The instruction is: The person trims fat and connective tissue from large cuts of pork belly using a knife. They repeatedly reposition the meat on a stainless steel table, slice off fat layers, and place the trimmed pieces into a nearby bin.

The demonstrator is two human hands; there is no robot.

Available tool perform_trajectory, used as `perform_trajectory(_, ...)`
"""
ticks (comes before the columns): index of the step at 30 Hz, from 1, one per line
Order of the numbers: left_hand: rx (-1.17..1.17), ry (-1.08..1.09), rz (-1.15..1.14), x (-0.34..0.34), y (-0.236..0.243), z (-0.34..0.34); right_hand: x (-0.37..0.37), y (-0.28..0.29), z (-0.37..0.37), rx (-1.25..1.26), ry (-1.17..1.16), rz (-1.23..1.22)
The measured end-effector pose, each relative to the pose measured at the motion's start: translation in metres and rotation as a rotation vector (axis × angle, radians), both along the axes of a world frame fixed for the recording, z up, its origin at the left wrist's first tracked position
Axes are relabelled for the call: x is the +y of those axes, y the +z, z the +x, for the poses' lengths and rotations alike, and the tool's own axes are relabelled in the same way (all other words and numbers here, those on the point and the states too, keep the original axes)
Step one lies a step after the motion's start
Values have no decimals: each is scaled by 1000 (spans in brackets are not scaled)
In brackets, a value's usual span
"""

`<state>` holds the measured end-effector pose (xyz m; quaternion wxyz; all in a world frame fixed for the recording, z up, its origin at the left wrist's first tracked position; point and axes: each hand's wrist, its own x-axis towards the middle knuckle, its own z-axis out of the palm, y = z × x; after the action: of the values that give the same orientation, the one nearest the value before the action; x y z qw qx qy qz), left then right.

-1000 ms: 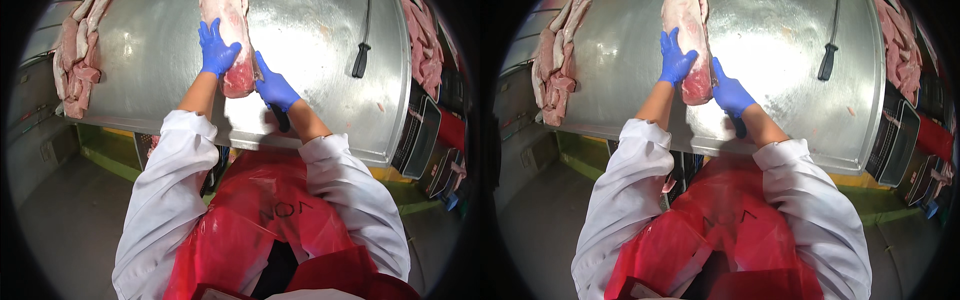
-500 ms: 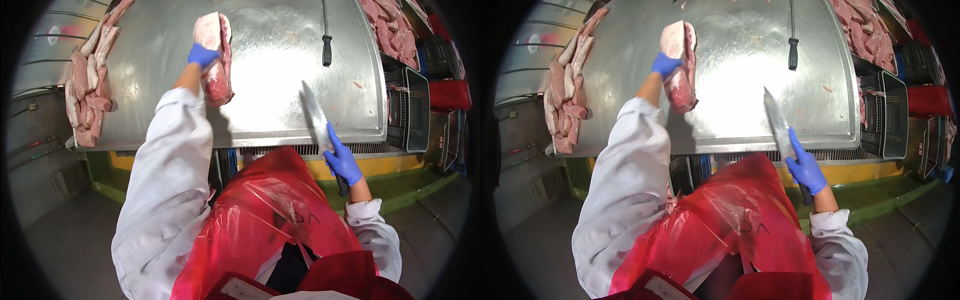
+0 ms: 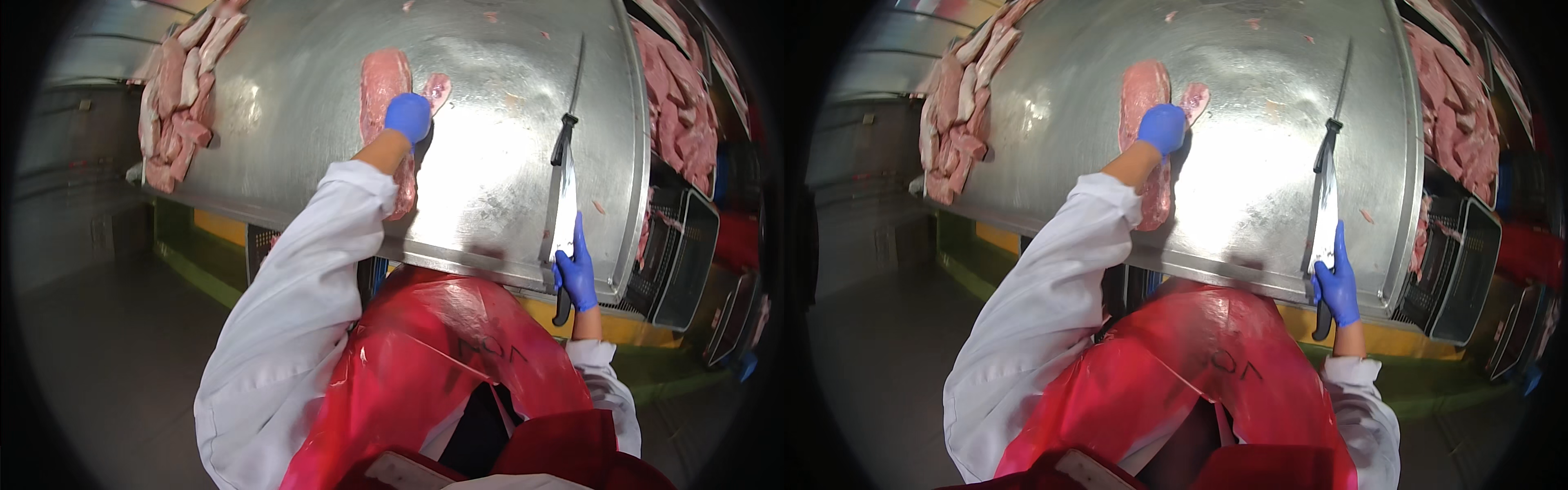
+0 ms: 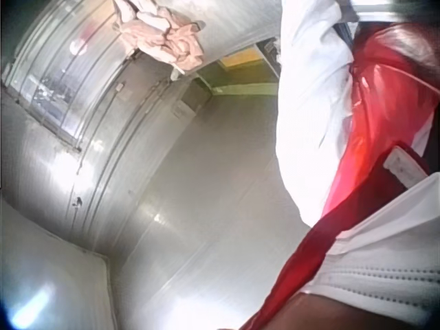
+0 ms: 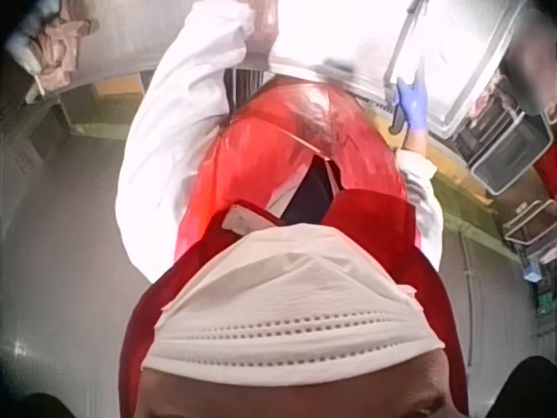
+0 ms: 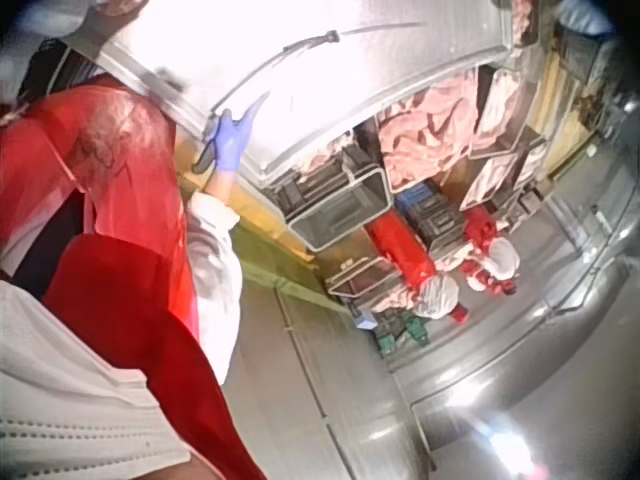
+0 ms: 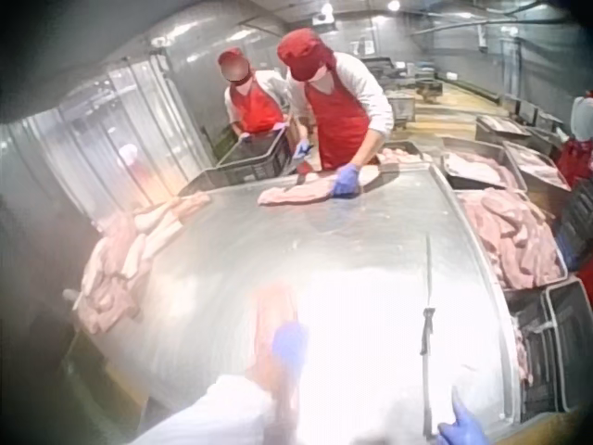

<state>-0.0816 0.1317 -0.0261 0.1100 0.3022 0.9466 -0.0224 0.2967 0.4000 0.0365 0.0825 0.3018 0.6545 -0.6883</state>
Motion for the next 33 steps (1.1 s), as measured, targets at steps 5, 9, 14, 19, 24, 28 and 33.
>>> perform_trajectory(5, -110, 331, 551, -51, 68, -13, 13, -64, -96, 262, 234, 268)
perform_trajectory(9, 121, -163, 4, -34, 22, 57, -17, -53, -186, 158, 230, 165)
perform_trajectory(14, -220, 257, 528, -62, 47, 72, -35, -60, -255, 288, 137, -87)
perform_trajectory(19, -214, 196, 986, -133, 124, 11, -162, -50, -302, 239, 518, -170)
perform_trajectory(24, -471, 270, 1217, -157, 126, -13, -222, -42, -311, 79, 1197, -9)
perform_trajectory(28, 56, 87, 1059, -160, 145, -2, -148, -29, -232, 488, 1508, 246)
perform_trajectory(33, -136, 315, 1108, -155, 264, 62, -220, 0, -237, 162, 1442, 241)
